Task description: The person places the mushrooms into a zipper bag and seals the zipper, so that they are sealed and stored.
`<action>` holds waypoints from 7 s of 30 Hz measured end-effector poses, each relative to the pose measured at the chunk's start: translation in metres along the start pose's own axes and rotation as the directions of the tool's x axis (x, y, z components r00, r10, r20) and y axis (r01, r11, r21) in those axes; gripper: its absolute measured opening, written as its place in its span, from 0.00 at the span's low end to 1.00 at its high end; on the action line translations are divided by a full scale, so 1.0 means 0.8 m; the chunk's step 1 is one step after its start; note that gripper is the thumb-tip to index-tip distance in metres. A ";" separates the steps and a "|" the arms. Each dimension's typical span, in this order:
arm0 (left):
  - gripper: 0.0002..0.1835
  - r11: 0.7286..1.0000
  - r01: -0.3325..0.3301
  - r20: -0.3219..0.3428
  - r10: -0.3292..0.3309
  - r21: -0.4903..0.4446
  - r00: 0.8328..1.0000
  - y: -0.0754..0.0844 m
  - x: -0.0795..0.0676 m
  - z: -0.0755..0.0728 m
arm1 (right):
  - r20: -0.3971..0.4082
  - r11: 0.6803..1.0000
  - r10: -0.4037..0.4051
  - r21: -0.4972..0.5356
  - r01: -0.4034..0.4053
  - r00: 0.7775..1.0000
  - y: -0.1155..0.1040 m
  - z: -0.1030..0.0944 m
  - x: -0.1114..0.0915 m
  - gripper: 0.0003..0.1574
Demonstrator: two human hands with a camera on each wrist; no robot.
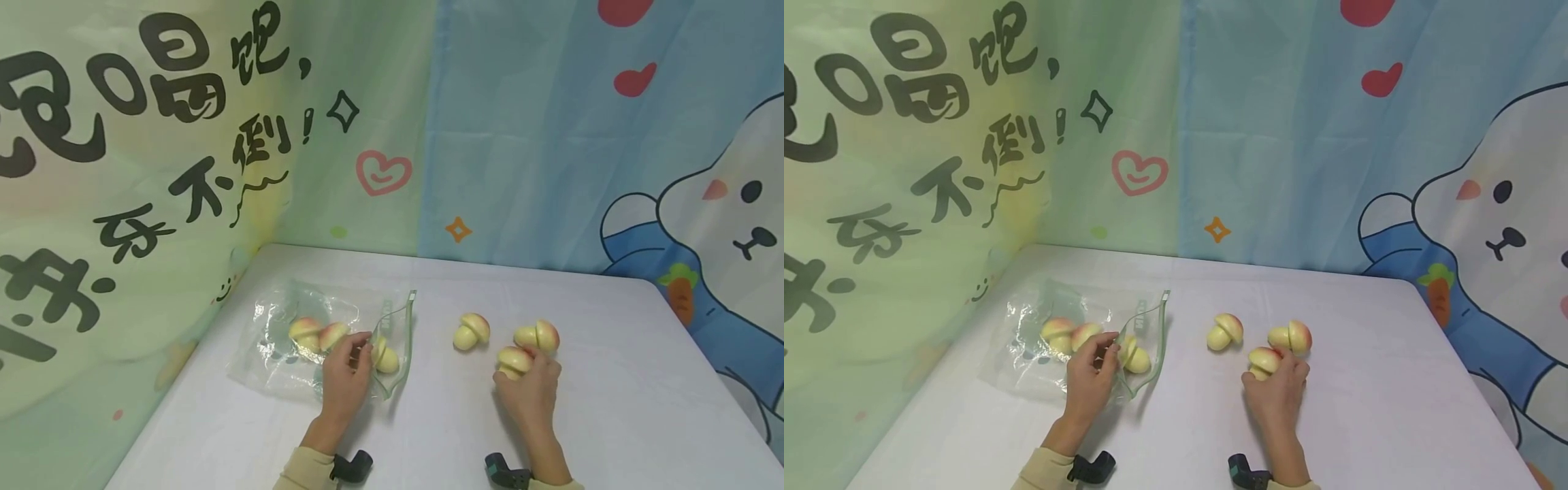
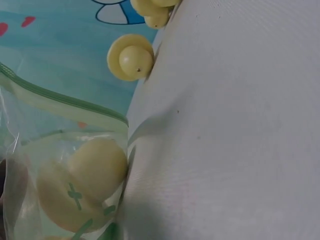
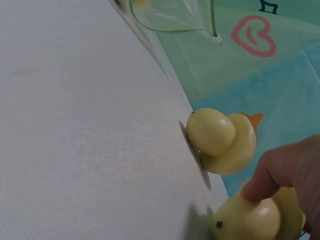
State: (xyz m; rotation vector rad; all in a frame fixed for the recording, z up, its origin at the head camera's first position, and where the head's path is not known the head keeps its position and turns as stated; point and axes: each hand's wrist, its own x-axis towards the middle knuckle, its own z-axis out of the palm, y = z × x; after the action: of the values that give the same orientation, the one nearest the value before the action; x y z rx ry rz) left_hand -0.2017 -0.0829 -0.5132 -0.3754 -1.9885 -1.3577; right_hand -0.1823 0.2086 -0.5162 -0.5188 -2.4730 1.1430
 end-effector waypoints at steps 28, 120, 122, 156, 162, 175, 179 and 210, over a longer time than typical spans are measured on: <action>0.11 1.000 0.023 -0.001 -0.023 0.005 1.000 0.004 0.003 -0.004 | -0.102 0.927 -0.209 0.296 0.230 0.973 -0.042 0.034 -0.029 0.44; 0.13 0.997 -0.079 -0.071 0.078 -0.009 0.994 0.021 0.012 -0.003 | 0.050 0.761 -0.487 0.514 0.396 0.872 -0.109 0.104 -0.044 0.20; 0.13 0.997 -0.069 -0.063 0.068 -0.020 0.996 0.021 0.012 -0.003 | -0.075 0.767 -0.453 0.474 0.431 0.888 -0.098 0.101 -0.031 0.19; 0.10 0.997 -0.053 -0.036 0.051 -0.062 0.998 0.010 0.009 -0.007 | 0.105 0.974 -0.212 0.105 0.201 0.972 -0.026 0.087 0.039 0.52; 0.10 0.997 -0.058 -0.036 0.056 -0.052 0.998 0.012 0.009 -0.007 | 0.093 0.981 -0.166 0.119 0.154 0.982 -0.023 0.083 0.034 0.50; 0.13 0.994 -0.101 -0.079 0.099 -0.032 0.992 0.036 0.017 -0.009 | 0.042 0.927 -0.212 0.325 0.187 0.976 -0.057 0.079 0.006 0.50; 0.13 0.989 -0.143 -0.089 0.141 -0.024 0.986 0.053 0.024 -0.014 | 0.067 0.908 -0.253 0.360 0.213 0.965 -0.073 0.085 -0.011 0.49; 0.10 0.995 -0.094 -0.047 0.093 -0.022 0.995 0.010 0.008 -0.005 | 0.160 0.786 -0.603 0.284 0.549 0.781 -0.092 0.128 -0.059 0.46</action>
State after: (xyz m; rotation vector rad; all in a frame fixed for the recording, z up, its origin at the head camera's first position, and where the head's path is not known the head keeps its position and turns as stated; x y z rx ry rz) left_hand -0.2002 -0.0844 -0.5024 -0.4394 -1.8949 -1.3217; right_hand -0.2021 0.0763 -0.5289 0.4648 -2.3784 1.2340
